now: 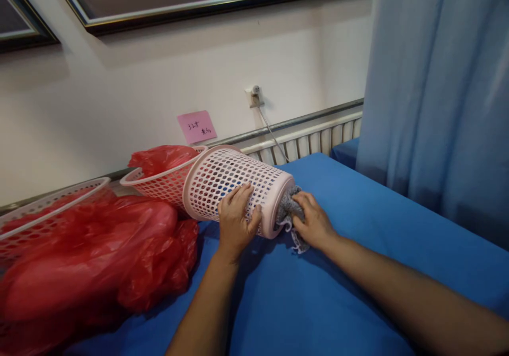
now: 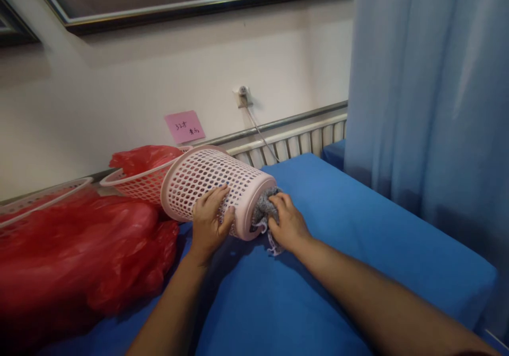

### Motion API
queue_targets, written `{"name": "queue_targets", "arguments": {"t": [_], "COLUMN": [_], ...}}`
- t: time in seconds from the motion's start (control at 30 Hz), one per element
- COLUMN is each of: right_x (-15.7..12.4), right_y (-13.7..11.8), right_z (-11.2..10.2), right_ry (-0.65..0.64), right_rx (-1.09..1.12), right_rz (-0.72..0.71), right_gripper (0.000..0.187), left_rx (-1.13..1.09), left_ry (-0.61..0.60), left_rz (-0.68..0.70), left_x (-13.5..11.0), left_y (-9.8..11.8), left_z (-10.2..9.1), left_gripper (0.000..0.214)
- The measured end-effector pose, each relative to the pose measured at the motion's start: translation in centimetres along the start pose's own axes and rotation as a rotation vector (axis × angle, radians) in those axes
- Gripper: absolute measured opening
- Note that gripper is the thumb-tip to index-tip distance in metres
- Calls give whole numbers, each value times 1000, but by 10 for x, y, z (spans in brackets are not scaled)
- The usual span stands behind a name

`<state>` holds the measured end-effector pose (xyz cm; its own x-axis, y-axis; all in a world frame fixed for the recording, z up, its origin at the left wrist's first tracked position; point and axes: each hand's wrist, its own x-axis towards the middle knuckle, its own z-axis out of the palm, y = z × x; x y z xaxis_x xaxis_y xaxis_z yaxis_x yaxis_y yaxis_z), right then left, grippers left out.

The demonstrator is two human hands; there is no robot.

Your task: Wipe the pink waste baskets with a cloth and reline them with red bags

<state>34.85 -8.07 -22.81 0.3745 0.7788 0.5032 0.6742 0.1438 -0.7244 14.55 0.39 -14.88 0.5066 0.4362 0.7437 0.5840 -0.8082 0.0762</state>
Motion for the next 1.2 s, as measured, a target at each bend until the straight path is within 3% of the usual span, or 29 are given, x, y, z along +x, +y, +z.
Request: {"name": "queue_targets", "arguments": {"t": [0.1, 0.2, 0.27, 0.37, 0.47, 0.57, 0.67, 0.77, 0.93, 1.03, 1.13, 1.2], "right_x": [-7, -5, 3, 14, 14, 0, -9, 3, 32, 26, 15, 15], "right_y": [-2, 2, 8, 14, 13, 7, 6, 16, 29, 26, 24, 26], "right_z": [-1, -9, -14, -18, -12, 0, 5, -2, -5, 8, 16, 13], "right_ry": [-269, -460, -428, -220, -61, -251, -405, -317, -113, -174, -269, -262], "right_rx": [-138, -229, -245, -253, -181, -169, -214, -243, -264, -244, -230, -230], "right_rz": [-64, -7, 65, 179, 156, 45, 53, 138, 231, 178, 144, 155], "right_gripper": [48, 43, 42, 48, 52, 48, 40, 41, 59, 64, 50, 45], "left_rx": [-5, -7, -7, -5, -7, -5, -10, -12, -2, 2, 3, -4], "left_ry": [3, 8, 9, 4, 1, 1, 1, 4, 20, 26, 24, 22], "left_rz": [-2, -1, 3, 4, 1, -6, -10, -9, 16, 20, 22, 27], "left_x": [-1, -1, -1, -1, 0, 0, -1, -1, -1, -1, -1, -1], "left_y": [-1, -2, -2, -1, -1, -1, -1, -2, -2, -2, -4, -6], "left_z": [0, 0, 0, 0, 0, 0, 0, 1, 3, 3, 3, 2], "left_gripper": [43, 43, 43, 43, 43, 42, 43, 44, 43, 42, 41, 40]}}
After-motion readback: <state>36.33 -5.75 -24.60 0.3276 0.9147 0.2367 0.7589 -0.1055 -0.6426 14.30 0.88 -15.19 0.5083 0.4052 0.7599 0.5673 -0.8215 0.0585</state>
